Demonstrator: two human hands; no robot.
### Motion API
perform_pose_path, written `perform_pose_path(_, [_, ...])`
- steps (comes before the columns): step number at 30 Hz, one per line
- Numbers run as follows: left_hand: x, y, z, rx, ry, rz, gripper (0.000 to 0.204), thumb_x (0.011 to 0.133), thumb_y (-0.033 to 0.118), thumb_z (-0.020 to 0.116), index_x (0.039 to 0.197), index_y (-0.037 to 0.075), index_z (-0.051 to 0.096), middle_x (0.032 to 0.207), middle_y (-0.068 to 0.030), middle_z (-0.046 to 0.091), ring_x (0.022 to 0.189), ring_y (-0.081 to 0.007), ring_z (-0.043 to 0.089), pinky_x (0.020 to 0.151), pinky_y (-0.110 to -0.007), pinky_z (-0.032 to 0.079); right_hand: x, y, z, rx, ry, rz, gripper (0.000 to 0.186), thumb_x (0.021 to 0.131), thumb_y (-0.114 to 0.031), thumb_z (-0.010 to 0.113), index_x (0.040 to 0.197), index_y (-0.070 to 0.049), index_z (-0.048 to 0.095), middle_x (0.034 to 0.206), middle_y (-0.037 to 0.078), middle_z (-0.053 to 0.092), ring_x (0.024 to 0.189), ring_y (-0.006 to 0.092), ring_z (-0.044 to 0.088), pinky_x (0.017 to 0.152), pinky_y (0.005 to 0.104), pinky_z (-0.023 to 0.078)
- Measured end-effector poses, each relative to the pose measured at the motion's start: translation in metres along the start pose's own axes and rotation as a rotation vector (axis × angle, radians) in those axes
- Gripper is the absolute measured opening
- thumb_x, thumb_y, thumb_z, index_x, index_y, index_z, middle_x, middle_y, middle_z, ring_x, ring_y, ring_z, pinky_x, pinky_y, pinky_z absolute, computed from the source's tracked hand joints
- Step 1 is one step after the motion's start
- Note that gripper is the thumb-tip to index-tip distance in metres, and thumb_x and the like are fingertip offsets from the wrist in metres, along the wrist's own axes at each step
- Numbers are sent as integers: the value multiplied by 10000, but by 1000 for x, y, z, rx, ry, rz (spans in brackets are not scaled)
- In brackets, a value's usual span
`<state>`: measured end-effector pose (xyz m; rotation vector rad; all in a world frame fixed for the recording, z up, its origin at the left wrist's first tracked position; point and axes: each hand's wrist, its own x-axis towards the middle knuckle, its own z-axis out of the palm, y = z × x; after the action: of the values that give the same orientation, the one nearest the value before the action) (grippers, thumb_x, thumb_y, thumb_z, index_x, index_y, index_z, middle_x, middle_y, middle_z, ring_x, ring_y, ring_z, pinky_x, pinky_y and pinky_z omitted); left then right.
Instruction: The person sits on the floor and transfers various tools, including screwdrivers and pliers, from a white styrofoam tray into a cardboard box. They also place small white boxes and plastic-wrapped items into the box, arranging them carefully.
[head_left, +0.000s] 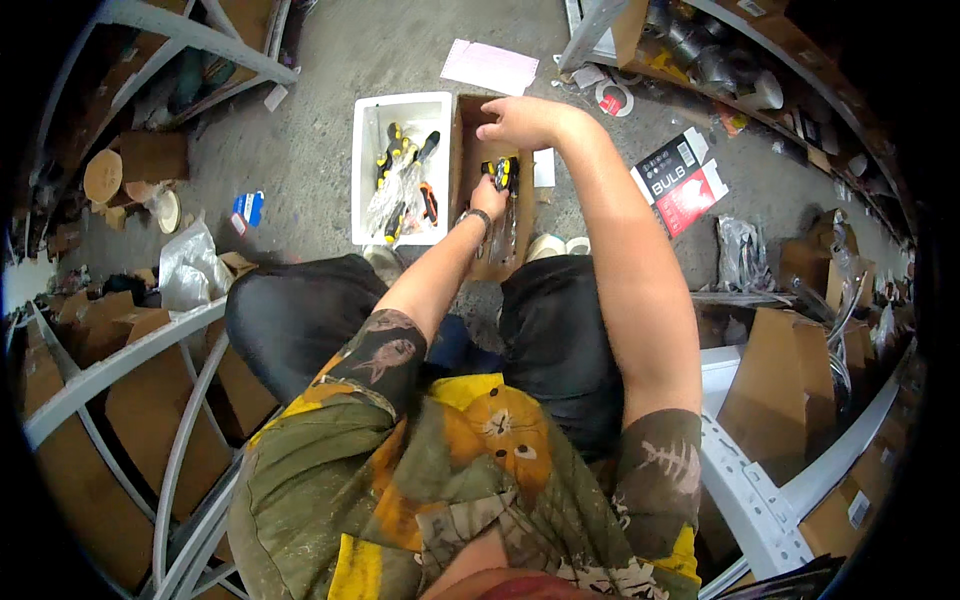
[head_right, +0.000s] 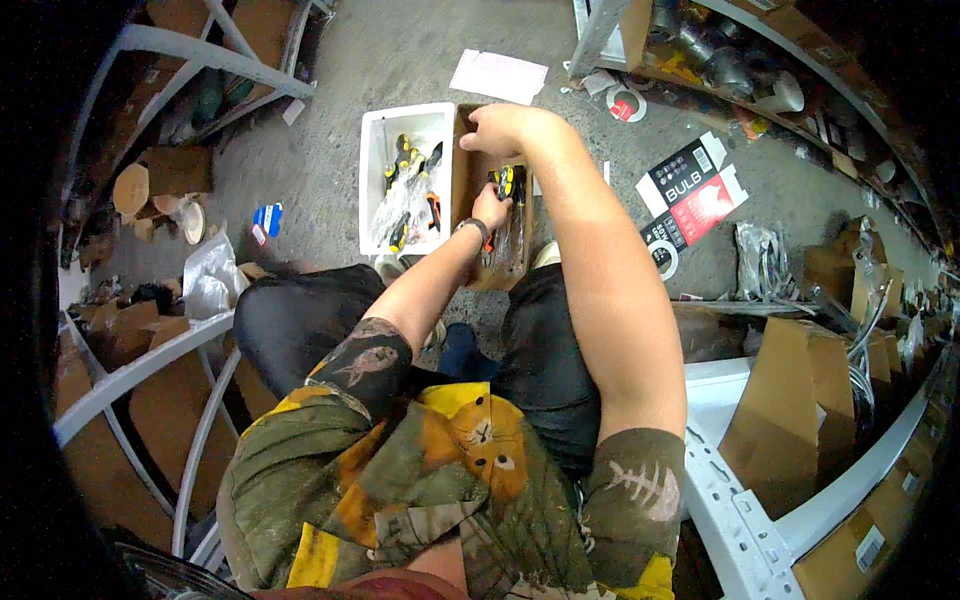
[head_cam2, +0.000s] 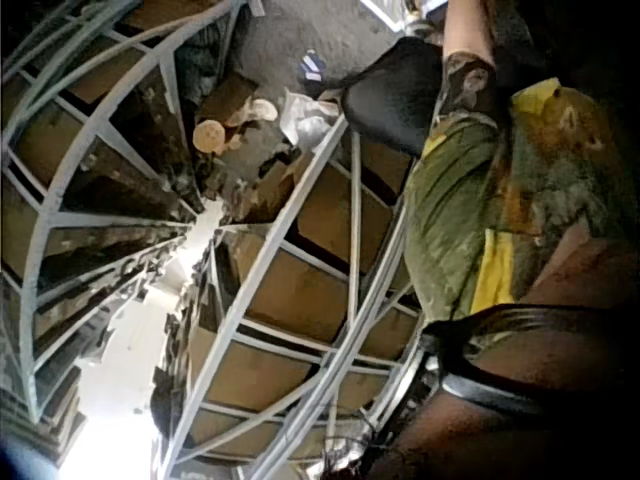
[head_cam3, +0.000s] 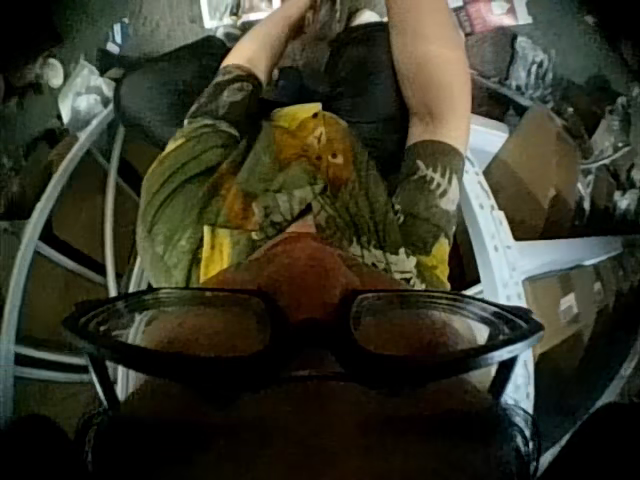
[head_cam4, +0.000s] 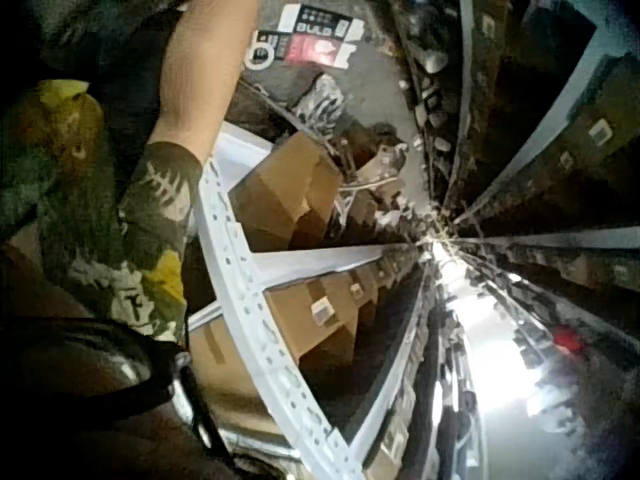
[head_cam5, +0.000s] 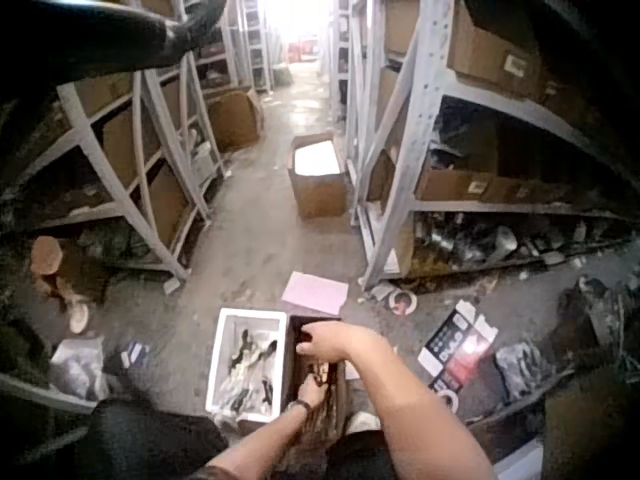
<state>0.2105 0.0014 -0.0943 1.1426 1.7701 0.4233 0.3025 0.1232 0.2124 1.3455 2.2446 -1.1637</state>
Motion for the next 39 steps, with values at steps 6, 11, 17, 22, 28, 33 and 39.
perform_pose_path(6, [44, -49, 36, -295, -81, -88, 597, 812, 13, 635, 1370, 9, 422, 1105, -183, 653, 1042, -284, 629, 882, -395, 508, 10, 12, -6, -135, -85, 130, 603, 950, -386, 557, 1427, -31, 456, 1427, 195, 499, 1316, 326, 485, 1101, 398, 388])
perform_pose_path(11, [16, -19, 5, -221, -205, -48, 475, 855, 33, 573, 1327, 2, 535, 1220, -176, 639, 1128, -278, 607, 927, -374, 494, 18, 29, -3, -55, -20, 69, 588, 944, -347, 566, 1424, -24, 460, 1405, 197, 523, 1289, 315, 517, 1085, 383, 405])
perform_pose_path(17, [-28, 65, -131, -236, 434, 490, 161, 877, 41, 524, 912, 22, 680, 839, -156, 673, 789, -300, 661, 754, -412, 520, 32, 72, 12, 43, 4, 34, 569, 936, -313, 577, 1401, -1, 479, 1343, 214, 573, 1229, 313, 568, 1048, 368, 436])
perform_pose_path(22, [11, -8, -234, 197, 555, 194, 212, 874, 211, 585, 920, 38, 697, 894, -177, 698, 800, -337, 673, 730, -427, 527, 44, 79, 18, -26, -75, 37, 556, 926, -355, 561, 1384, -42, 522, 1401, 166, 538, 1287, 309, 520, 1096, 390, 397])
perform_pose_path(28, [-10, -52, -206, 649, -40, 94, 246, 872, 246, 579, 917, 48, 716, 843, -150, 720, 808, -296, 704, 770, -427, 547, 43, 77, 23, 23, 2, 17, 485, 938, -311, 562, 1338, -37, 564, 1323, 186, 598, 1222, 312, 570, 1040, 379, 439])
perform_pose_path(33, [-44, -51, -204, 801, 205, 236, 310, 829, 268, 669, 1031, 33, 666, 1048, -179, 651, 984, -334, 658, 846, -441, 535, 39, 81, 24, 2, -52, 66, 483, 935, -292, 572, 1349, -45, 556, 1315, 180, 606, 1200, 298, 586, 1020, 381, 454])
perform_pose_path(39, [-73, -53, -206, 831, 26, -134, 600, 822, 471, 717, 1096, -56, 628, 1175, -242, 601, 1096, -380, 605, 929, -430, 514, 47, 84, 26, -17, -69, 50, 477, 934, -292, 571, 1339, -39, 563, 1312, 171, 611, 1205, 295, 580, 1029, 382, 443])
